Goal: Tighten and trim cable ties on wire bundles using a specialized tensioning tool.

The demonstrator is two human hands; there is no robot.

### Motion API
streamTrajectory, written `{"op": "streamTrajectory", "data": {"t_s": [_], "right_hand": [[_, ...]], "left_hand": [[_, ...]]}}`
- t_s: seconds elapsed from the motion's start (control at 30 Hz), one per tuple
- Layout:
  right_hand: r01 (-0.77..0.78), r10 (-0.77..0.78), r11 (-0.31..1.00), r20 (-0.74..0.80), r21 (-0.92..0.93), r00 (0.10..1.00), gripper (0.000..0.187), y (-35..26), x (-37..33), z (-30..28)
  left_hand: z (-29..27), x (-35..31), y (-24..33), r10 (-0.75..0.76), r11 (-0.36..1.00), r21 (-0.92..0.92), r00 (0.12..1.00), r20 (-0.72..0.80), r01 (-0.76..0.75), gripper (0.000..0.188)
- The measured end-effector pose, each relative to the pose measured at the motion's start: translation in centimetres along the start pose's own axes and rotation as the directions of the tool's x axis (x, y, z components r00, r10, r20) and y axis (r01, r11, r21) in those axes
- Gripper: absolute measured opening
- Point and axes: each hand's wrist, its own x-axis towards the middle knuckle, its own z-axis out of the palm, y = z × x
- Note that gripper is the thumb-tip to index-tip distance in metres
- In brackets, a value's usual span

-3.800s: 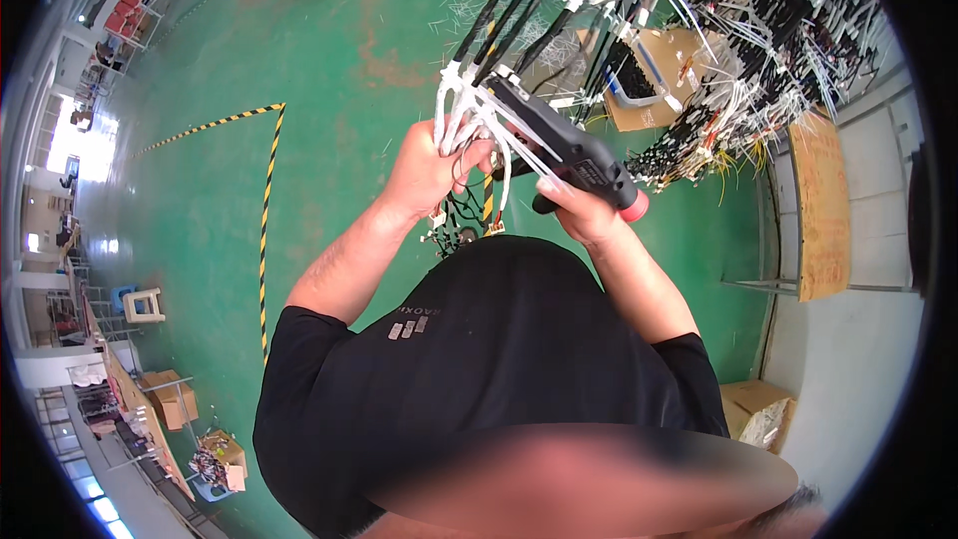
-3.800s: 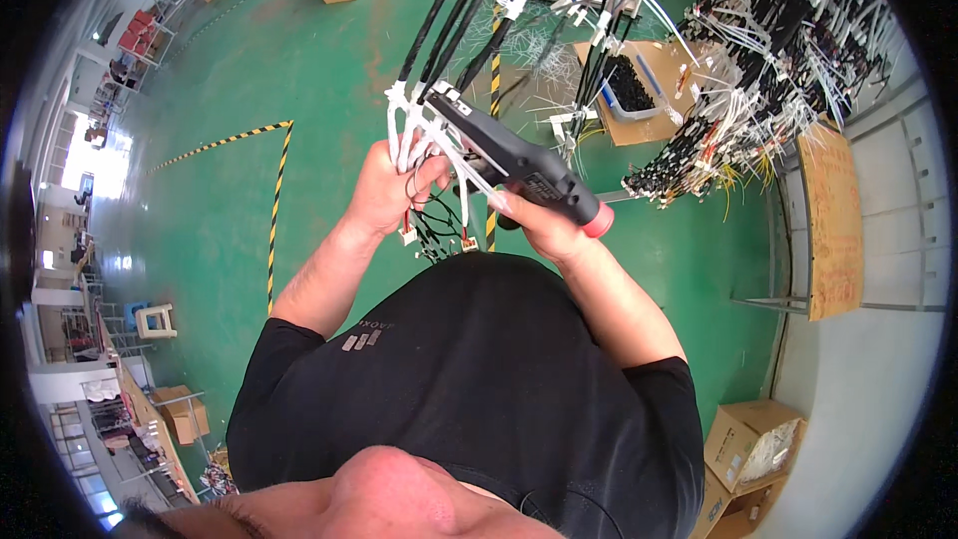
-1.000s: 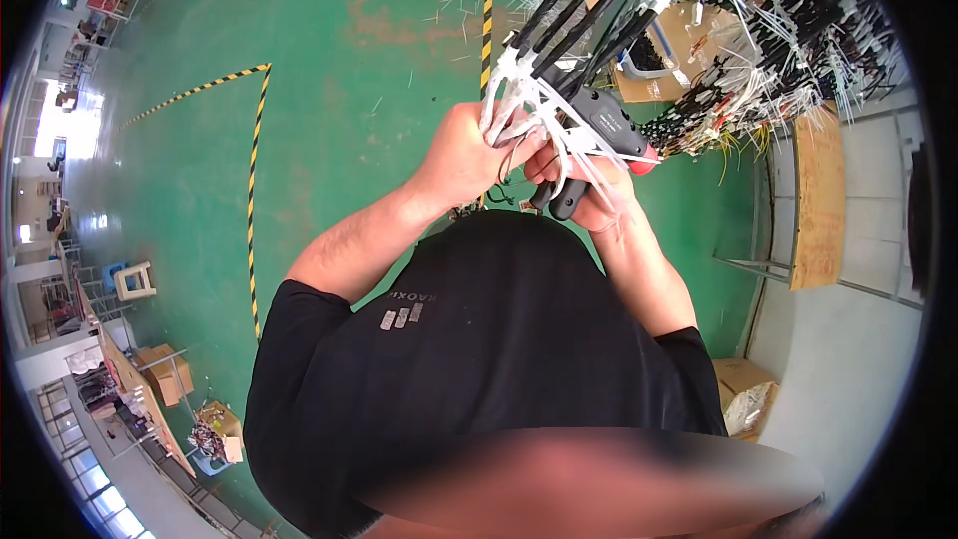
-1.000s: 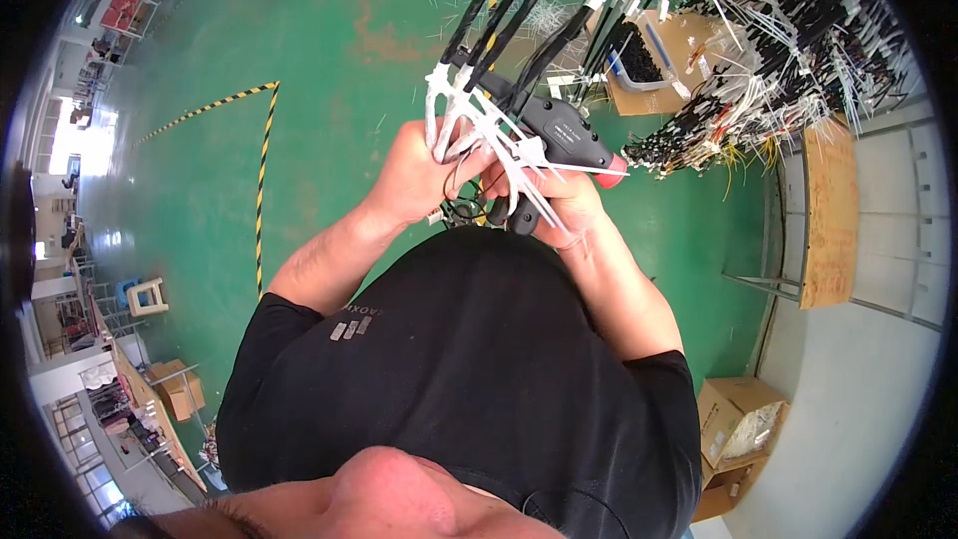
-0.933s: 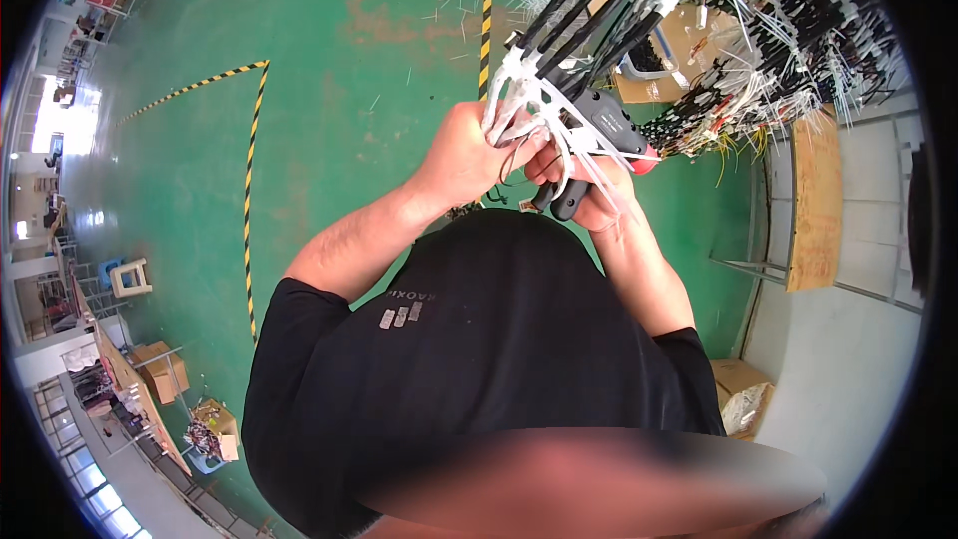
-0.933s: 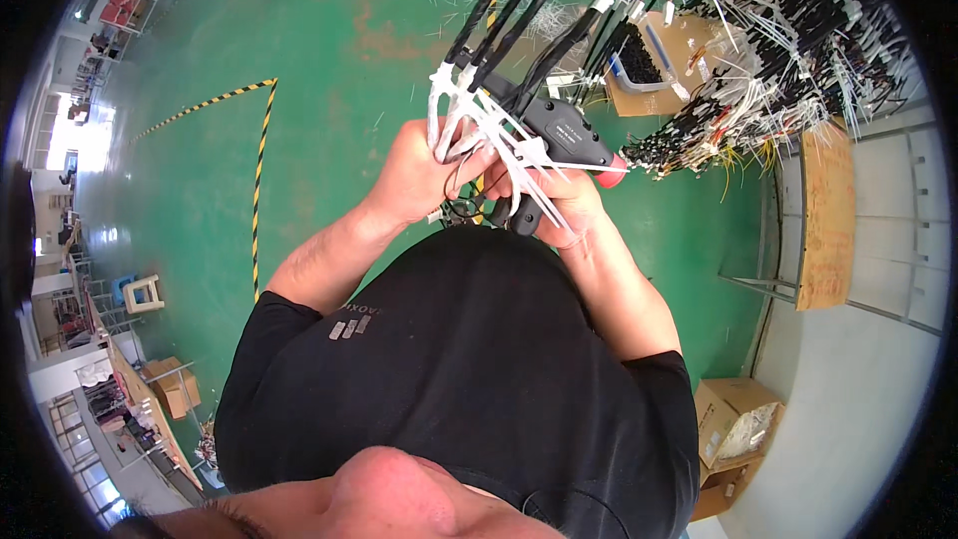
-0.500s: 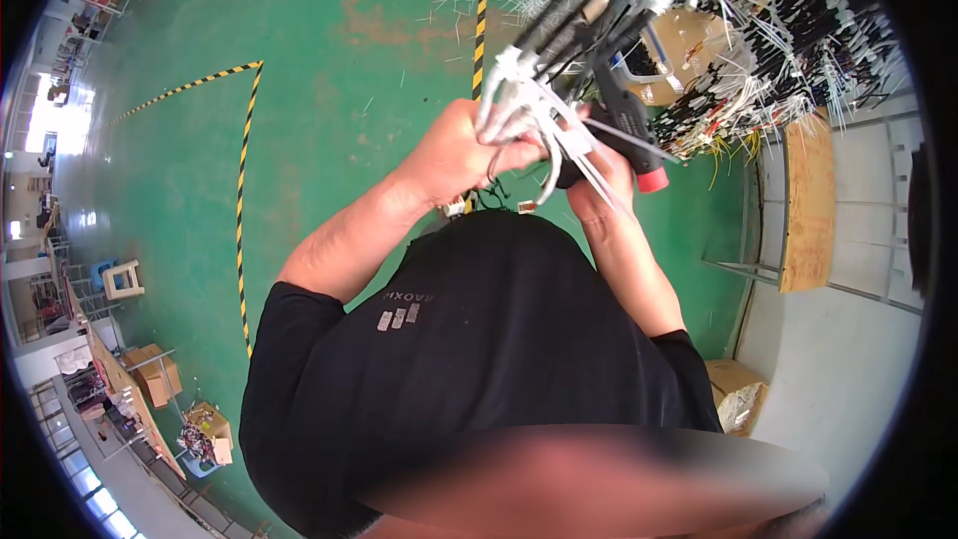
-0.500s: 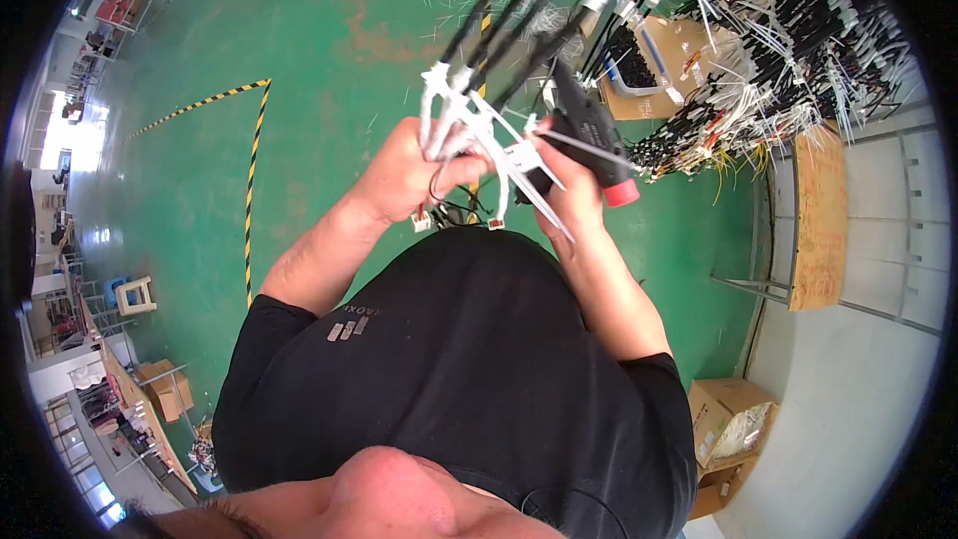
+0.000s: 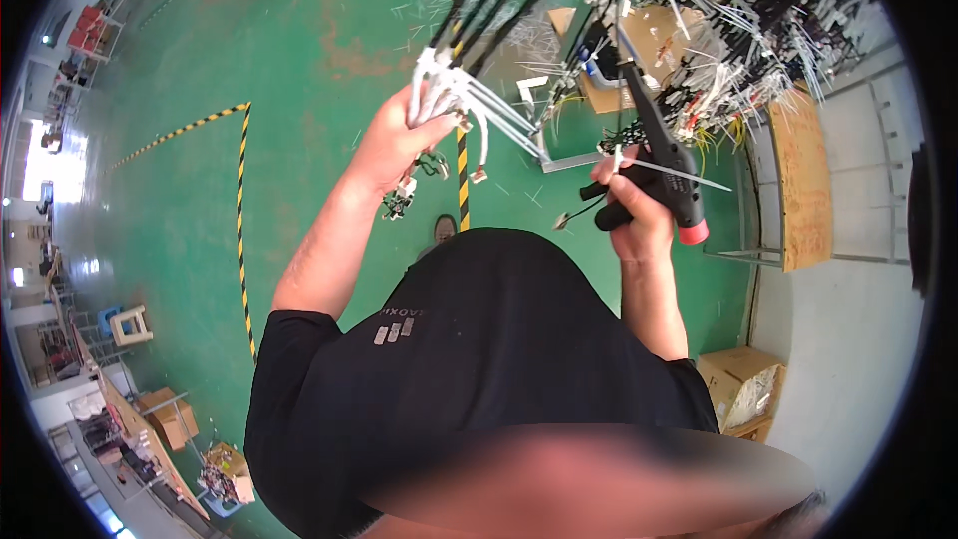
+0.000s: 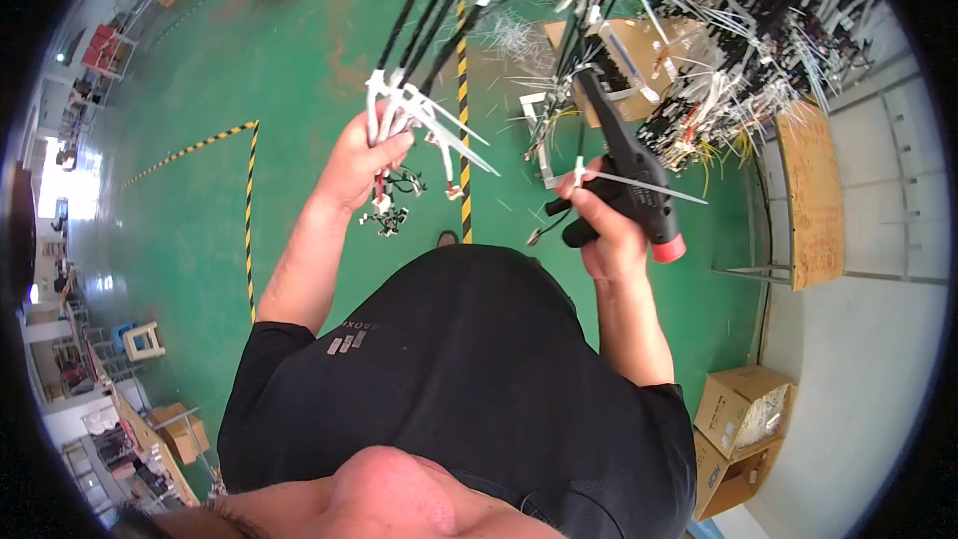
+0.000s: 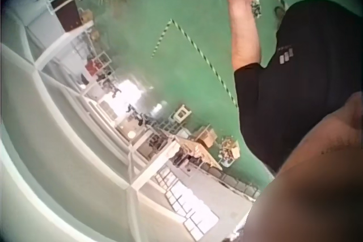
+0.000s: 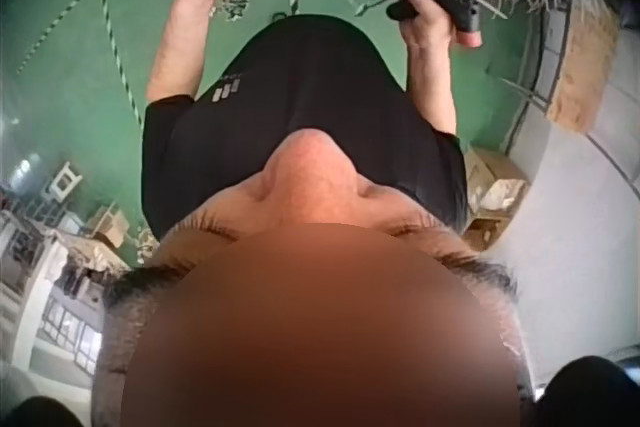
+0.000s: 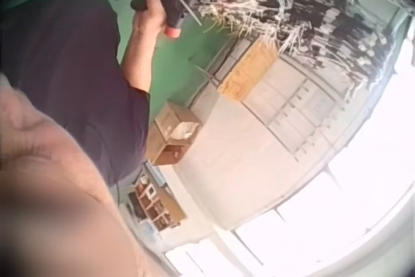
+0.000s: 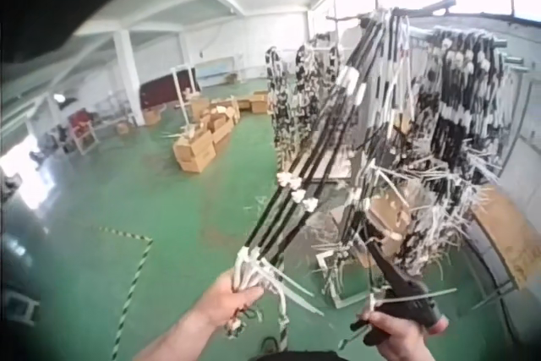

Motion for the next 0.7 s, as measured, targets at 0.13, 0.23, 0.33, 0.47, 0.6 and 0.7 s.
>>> {"op": "streamTrajectory", "data": {"t_s": [0.13, 0.23, 0.33, 0.47, 0.6, 0.7], "right_hand": [[-0.076, 0.077, 0.997, -0.03, 0.021, 0.997, 0.03, 0.1, -0.8, 1.9], [-0.155, 0.158, 0.987, -0.098, 0.032, 0.983, 0.029, 1.3, -1.4, 3.5], [-0.332, 0.347, 0.926, -0.062, 0.183, 0.936, 0.022, 3.5, -1.2, 3.5], [-0.473, 0.519, 0.811, -0.049, 0.346, 0.854, 0.02, 4.9, -0.7, 2.3], [-0.443, 0.496, 0.814, -0.054, 0.375, 0.867, 0.023, 4.8, -1.3, 2.1], [-0.411, 0.447, 0.831, -0.008, 0.375, 0.895, 0.023, 4.8, -1.6, 2.0]], "left_hand": [[0.4, 0.6, 0.1, -0.138, 0.99, 0.05, 0.962, 0.237, 0.13, 0.02], [3.4, 1.6, -0.4, -0.243, 0.97, 0.043, 0.932, 0.269, 0.24, 0.024], [5.8, 1.6, -1.2, -0.307, 0.951, 0.019, 0.94, 0.15, 0.308, 0.02], [8.1, 1.9, -2.0, -0.229, 0.971, -0.023, 0.952, 0.204, 0.239, 0.025], [8.6, 3.0, -4.8, -0.26, 0.965, 0.008, 0.957, 0.13, 0.261, 0.024], [9.7, 3.7, -5.4, -0.249, 0.968, -0.004, 0.959, 0.137, 0.252, 0.023]]}}
